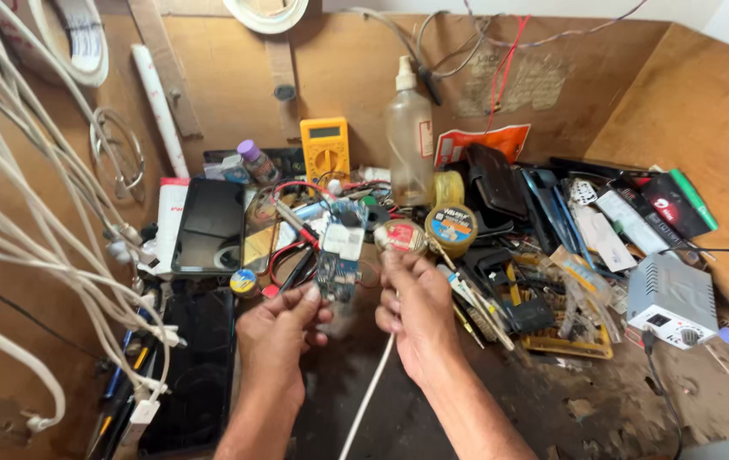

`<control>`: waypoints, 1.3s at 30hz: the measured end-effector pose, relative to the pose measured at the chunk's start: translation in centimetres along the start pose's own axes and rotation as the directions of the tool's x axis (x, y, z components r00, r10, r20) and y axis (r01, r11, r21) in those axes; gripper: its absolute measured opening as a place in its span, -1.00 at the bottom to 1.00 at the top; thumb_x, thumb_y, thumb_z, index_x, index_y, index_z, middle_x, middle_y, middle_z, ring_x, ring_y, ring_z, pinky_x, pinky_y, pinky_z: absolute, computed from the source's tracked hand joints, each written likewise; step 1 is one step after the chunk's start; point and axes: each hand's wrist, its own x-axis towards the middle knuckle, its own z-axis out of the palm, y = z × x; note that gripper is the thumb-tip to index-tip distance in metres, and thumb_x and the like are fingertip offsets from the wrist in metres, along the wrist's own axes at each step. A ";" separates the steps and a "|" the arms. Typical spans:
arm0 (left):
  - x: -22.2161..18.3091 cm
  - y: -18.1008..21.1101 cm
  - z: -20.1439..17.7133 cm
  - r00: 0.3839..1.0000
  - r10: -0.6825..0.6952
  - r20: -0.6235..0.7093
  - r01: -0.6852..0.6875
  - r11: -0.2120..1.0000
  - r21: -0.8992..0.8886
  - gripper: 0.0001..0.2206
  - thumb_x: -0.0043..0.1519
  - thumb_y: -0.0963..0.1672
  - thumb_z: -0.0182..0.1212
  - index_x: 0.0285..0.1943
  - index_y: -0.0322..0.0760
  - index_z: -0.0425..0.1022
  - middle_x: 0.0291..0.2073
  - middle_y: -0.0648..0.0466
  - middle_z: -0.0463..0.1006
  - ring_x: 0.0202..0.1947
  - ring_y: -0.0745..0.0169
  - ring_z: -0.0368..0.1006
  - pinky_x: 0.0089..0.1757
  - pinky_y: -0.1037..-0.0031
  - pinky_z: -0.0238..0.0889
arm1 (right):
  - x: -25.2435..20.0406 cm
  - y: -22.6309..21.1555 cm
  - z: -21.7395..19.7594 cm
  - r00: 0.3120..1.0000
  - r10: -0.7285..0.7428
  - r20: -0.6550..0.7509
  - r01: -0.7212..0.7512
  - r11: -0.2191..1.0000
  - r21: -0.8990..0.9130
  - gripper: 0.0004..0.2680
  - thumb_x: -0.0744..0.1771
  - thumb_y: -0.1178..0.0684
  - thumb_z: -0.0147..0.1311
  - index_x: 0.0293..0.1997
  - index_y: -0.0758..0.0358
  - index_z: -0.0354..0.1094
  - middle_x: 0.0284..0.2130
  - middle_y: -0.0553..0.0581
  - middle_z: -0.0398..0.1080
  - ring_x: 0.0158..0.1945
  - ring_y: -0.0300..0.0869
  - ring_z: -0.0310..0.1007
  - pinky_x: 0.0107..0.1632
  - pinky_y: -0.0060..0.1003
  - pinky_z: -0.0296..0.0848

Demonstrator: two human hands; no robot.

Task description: The person manipulates a mobile phone motherboard on a workbench, uses a soldering iron to apply heat to components, and uses multimeter probes to test circuit connections. They also connect a cable to the board while it is surrounded by various tools and wires.

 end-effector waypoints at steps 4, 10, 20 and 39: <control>-0.7 -0.9 0.4 1.000 0.006 0.030 -0.005 1.000 -0.026 -0.87 0.19 -0.20 0.32 -0.18 -0.45 0.65 -0.40 -0.01 0.67 -0.48 0.35 0.53 -0.51 0.56 0.32 | -0.3 -0.6 0.6 1.000 0.017 -0.006 -0.017 1.000 -0.014 -0.87 0.32 0.06 0.22 -0.27 0.25 0.36 -0.65 -0.17 0.09 -0.70 -0.47 -0.13 -0.67 -0.48 -0.16; -1.6 -1.8 0.5 0.996 0.033 0.083 -0.033 0.999 -0.003 -0.84 0.19 -0.19 0.32 -0.14 -0.47 0.65 -0.40 -0.01 0.68 -0.48 0.34 0.53 -0.50 0.55 0.34 | 0.5 -0.4 0.2 0.998 0.056 -0.008 -0.056 0.998 0.019 -0.87 0.27 0.08 0.29 -0.37 0.26 0.42 -0.67 -0.20 0.12 -0.71 -0.47 -0.15 -0.67 -0.48 -0.18; -0.3 2.3 -2.5 0.815 -0.149 0.560 0.183 0.983 -0.004 -0.61 0.19 -0.04 0.28 0.07 -0.44 0.54 -0.14 -0.03 0.64 -0.16 0.19 0.62 -0.07 0.30 0.51 | 1.1 -1.2 -2.0 0.980 0.177 0.097 -0.177 0.984 -0.002 -0.88 0.27 0.06 0.31 -0.34 0.24 0.45 -0.57 -0.11 0.37 -0.67 -0.47 0.00 -0.67 -0.52 -0.15; 1.4 1.5 0.2 0.556 -0.063 0.829 0.322 0.935 -0.145 -0.52 0.26 -0.05 0.28 0.23 -0.53 0.36 0.04 -0.17 0.59 0.05 -0.03 0.57 0.15 0.04 0.40 | 1.1 -1.6 -1.9 0.963 0.226 0.144 -0.213 0.972 -0.104 -0.82 0.30 -0.05 0.25 -0.27 0.23 0.44 -0.59 -0.06 0.34 -0.64 -0.42 0.24 -0.67 -0.57 -0.01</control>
